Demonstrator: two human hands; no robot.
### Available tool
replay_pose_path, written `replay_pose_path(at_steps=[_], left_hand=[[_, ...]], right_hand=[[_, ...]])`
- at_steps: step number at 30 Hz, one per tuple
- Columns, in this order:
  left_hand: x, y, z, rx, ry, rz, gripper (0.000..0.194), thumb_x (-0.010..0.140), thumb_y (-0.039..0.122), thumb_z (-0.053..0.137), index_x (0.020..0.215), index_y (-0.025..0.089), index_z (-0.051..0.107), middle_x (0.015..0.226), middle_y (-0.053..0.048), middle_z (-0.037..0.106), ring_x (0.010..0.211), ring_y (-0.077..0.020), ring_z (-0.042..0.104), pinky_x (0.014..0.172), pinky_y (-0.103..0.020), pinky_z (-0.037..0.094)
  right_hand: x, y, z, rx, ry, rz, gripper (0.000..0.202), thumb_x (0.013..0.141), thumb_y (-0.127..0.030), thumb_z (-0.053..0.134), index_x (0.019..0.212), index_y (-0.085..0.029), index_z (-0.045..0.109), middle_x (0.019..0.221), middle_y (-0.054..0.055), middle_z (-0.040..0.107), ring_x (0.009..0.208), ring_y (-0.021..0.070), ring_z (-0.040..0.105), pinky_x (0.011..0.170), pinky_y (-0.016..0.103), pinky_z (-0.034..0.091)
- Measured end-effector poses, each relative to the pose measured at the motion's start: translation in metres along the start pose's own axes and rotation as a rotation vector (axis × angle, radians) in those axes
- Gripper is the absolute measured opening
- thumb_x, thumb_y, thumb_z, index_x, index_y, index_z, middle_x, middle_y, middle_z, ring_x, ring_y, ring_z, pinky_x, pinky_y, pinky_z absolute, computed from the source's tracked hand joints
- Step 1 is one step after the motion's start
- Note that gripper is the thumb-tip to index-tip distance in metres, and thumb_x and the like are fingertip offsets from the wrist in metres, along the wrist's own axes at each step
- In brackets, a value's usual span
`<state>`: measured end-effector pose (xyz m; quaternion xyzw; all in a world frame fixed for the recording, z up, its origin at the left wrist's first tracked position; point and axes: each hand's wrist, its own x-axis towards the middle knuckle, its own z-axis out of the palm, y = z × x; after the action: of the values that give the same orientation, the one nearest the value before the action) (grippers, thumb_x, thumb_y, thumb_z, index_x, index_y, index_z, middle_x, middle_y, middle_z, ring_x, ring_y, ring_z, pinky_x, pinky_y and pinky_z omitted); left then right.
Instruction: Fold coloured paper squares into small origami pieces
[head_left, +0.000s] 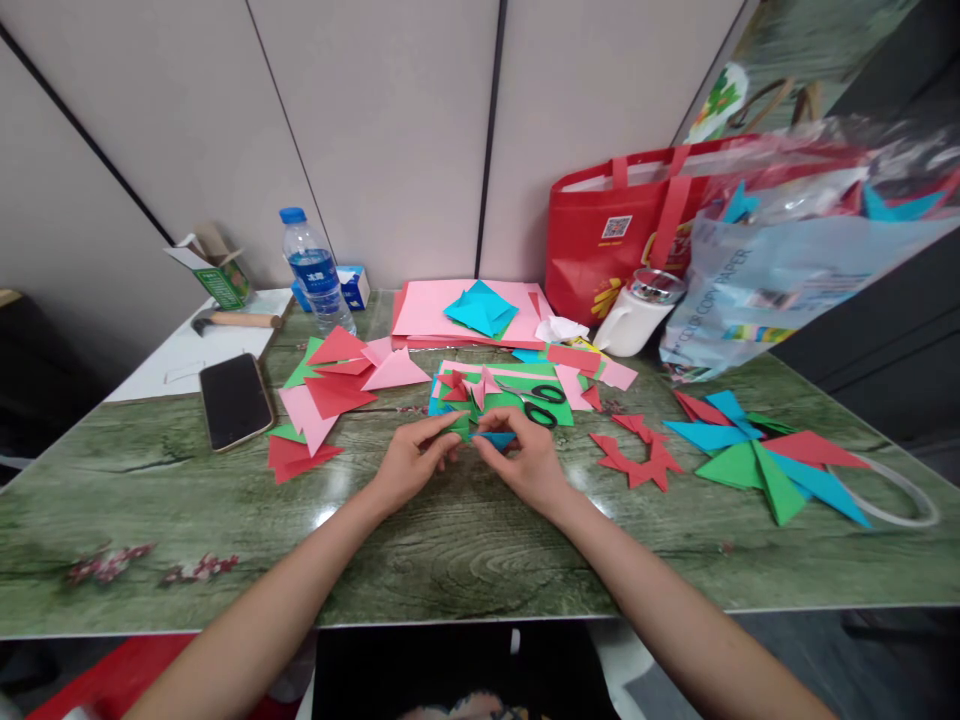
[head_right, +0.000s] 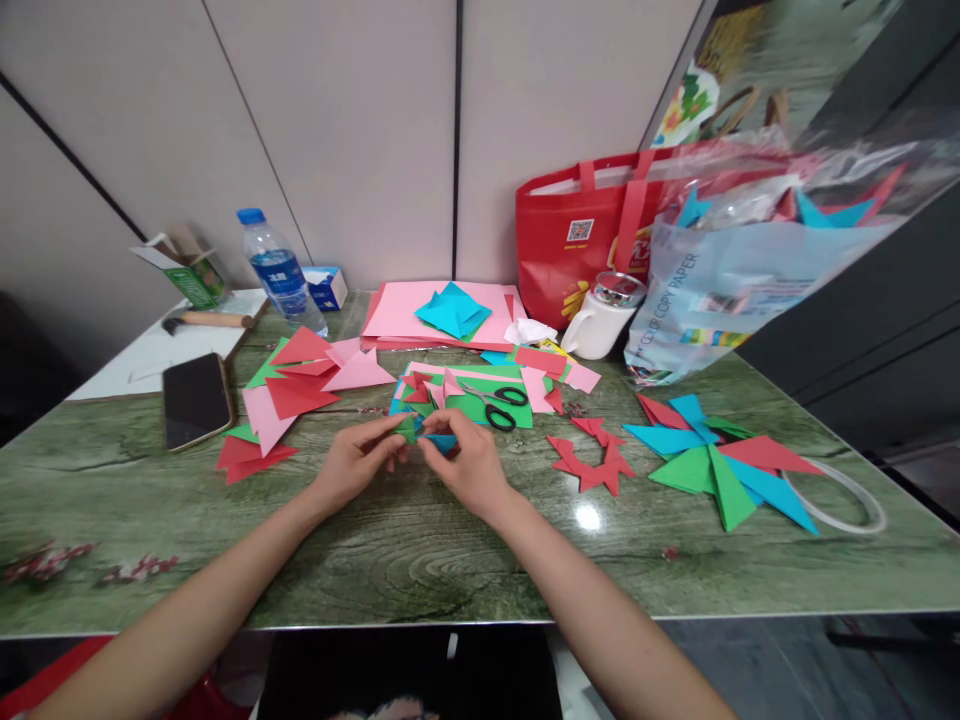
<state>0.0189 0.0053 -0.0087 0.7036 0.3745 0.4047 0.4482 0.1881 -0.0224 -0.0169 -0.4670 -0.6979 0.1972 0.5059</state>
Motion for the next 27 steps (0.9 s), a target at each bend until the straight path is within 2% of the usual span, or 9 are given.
replay_pose_path(at_steps=[6,9,12,16,19,22,24,27], left_hand=[[-0.002,0.0,0.003,-0.048,-0.04,-0.043,0.032,0.079,0.026,0.055,0.109,0.015,0.062,0.057,0.001,0.061,0.043,-0.0083,0.051,0.044,-0.019,0.045],[-0.002,0.002,0.003,-0.11,-0.054,-0.104,0.035,0.079,0.027,0.056,0.11,0.014,0.06,0.053,0.002,0.06,0.041,-0.0089,0.052,0.042,-0.02,0.045],[0.0,0.003,0.002,-0.155,-0.039,-0.152,0.034,0.078,0.028,0.057,0.107,0.012,0.061,0.053,0.001,0.061,0.041,-0.0092,0.052,0.041,-0.02,0.045],[0.002,0.001,-0.001,-0.169,-0.014,-0.184,0.033,0.079,0.031,0.056,0.104,0.012,0.062,0.053,0.001,0.059,0.042,-0.0092,0.053,0.04,-0.019,0.044],[0.003,0.0,-0.001,-0.192,-0.002,-0.203,0.035,0.078,0.032,0.056,0.106,0.011,0.061,0.059,0.0,0.061,0.043,-0.009,0.054,0.039,-0.019,0.044],[0.003,0.0,0.0,-0.215,-0.003,-0.218,0.039,0.078,0.033,0.057,0.109,0.01,0.059,0.059,-0.001,0.062,0.042,-0.0091,0.054,0.039,-0.019,0.044],[0.003,0.0,0.001,-0.22,-0.003,-0.218,0.041,0.077,0.034,0.057,0.11,0.01,0.058,0.058,0.0,0.061,0.042,-0.0091,0.054,0.04,-0.019,0.044],[0.003,0.0,0.001,-0.23,-0.012,-0.215,0.041,0.077,0.035,0.058,0.108,0.009,0.059,0.058,-0.001,0.061,0.042,-0.0092,0.054,0.04,-0.02,0.044]], right_hand=[[-0.001,0.001,0.002,0.127,-0.107,0.086,0.027,0.075,-0.016,0.056,0.1,-0.021,0.046,0.084,0.001,0.056,0.069,0.0131,0.059,0.051,0.022,0.05],[0.0,0.0,0.003,0.322,-0.22,0.198,0.036,0.074,-0.014,0.052,0.106,-0.023,0.039,0.091,0.001,0.05,0.059,0.0093,0.057,0.041,0.019,0.048],[0.002,0.001,0.003,0.518,-0.263,0.27,0.04,0.073,-0.016,0.054,0.108,-0.024,0.035,0.094,0.001,0.048,0.063,0.0094,0.06,0.044,0.021,0.053],[0.006,0.007,0.002,0.625,-0.193,0.337,0.036,0.072,-0.023,0.06,0.102,-0.022,0.041,0.086,0.0,0.053,0.065,0.0112,0.062,0.053,0.027,0.057],[0.009,0.013,0.0,0.594,-0.121,0.385,0.023,0.07,-0.03,0.064,0.085,-0.019,0.051,0.072,-0.002,0.056,0.06,0.0118,0.061,0.056,0.029,0.058],[0.009,0.014,-0.001,0.58,-0.067,0.414,0.022,0.066,-0.032,0.069,0.074,-0.018,0.054,0.066,-0.003,0.056,0.057,0.0116,0.059,0.056,0.029,0.057],[0.008,0.013,-0.001,0.579,-0.06,0.412,0.022,0.065,-0.03,0.07,0.075,-0.017,0.056,0.065,-0.003,0.056,0.057,0.0112,0.057,0.054,0.027,0.057],[0.007,0.009,-0.001,0.546,-0.087,0.387,0.024,0.067,-0.026,0.069,0.087,-0.018,0.057,0.064,-0.004,0.052,0.056,0.0103,0.053,0.049,0.024,0.055]])
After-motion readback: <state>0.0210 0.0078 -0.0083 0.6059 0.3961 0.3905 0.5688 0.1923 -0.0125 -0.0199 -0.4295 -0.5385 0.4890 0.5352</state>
